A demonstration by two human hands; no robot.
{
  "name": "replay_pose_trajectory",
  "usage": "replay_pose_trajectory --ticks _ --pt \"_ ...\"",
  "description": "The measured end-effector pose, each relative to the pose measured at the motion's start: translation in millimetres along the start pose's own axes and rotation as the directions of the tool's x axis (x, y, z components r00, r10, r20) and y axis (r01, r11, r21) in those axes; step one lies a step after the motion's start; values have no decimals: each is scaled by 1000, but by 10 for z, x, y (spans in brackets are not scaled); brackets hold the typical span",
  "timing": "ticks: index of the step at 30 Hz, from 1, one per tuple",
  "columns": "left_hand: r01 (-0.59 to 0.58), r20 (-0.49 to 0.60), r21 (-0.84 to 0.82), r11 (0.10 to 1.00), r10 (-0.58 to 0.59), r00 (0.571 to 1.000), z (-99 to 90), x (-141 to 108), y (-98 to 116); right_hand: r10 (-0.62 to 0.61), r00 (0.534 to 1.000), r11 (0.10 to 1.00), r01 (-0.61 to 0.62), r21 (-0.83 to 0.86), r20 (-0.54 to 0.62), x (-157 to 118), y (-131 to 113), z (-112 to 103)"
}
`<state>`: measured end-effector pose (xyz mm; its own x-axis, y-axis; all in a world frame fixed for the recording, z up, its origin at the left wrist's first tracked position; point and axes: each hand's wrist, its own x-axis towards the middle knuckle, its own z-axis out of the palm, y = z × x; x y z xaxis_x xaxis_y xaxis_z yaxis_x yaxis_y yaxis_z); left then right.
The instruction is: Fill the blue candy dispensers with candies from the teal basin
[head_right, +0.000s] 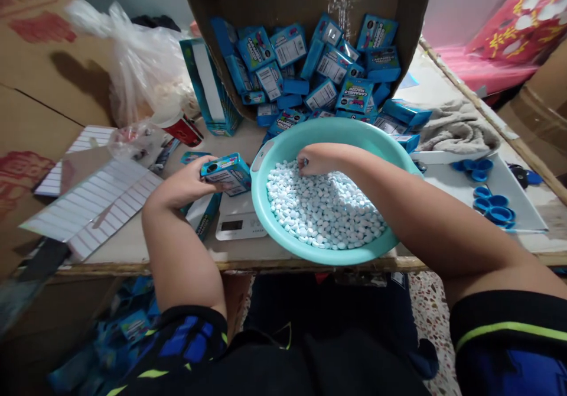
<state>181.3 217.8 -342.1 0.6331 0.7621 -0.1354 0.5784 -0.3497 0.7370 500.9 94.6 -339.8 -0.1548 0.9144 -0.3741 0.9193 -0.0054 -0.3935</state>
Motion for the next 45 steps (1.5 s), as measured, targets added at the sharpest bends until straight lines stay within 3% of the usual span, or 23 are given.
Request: replay_pose_trajectory --ticks 3,6,9,12,23,31,39,41,45 --pt "-147 -87 -33 989 143 986 25 20 -7 11 1000 1000 -11 -6 18 -3 5 22" --pt "-389 -323 -171 905 322 890 60 82 -25 15 998 1000 -16 1 54 -14 19 26" --pt "-506 -549 -240 829 314 775 66 156 -59 10 997 1000 -11 17 77 -32 21 14" --pt "-499 -627 -267 825 244 739 52 210 -96 12 995 999 -15 35 96 -50 15 0" --pt "-426 -631 -346 836 128 765 145 168 102 -30 996 999 26 46 79 16 114 15" --pt "-383 -559 -139 913 247 792 191 51 124 -58 998 997 56 50 38 5 100 21" --pt "-511 -573 -212 833 317 756 145 5 91 -38 995 998 34 44 90 47 96 23" --pt "-487 -499 -174 856 349 793 116 -10 23 -44 995 998 39 54 88 58 112 25" --pt "-333 -264 -49 942 310 913 93 -19 -109 -65 994 996 59 65 90 67 134 32"
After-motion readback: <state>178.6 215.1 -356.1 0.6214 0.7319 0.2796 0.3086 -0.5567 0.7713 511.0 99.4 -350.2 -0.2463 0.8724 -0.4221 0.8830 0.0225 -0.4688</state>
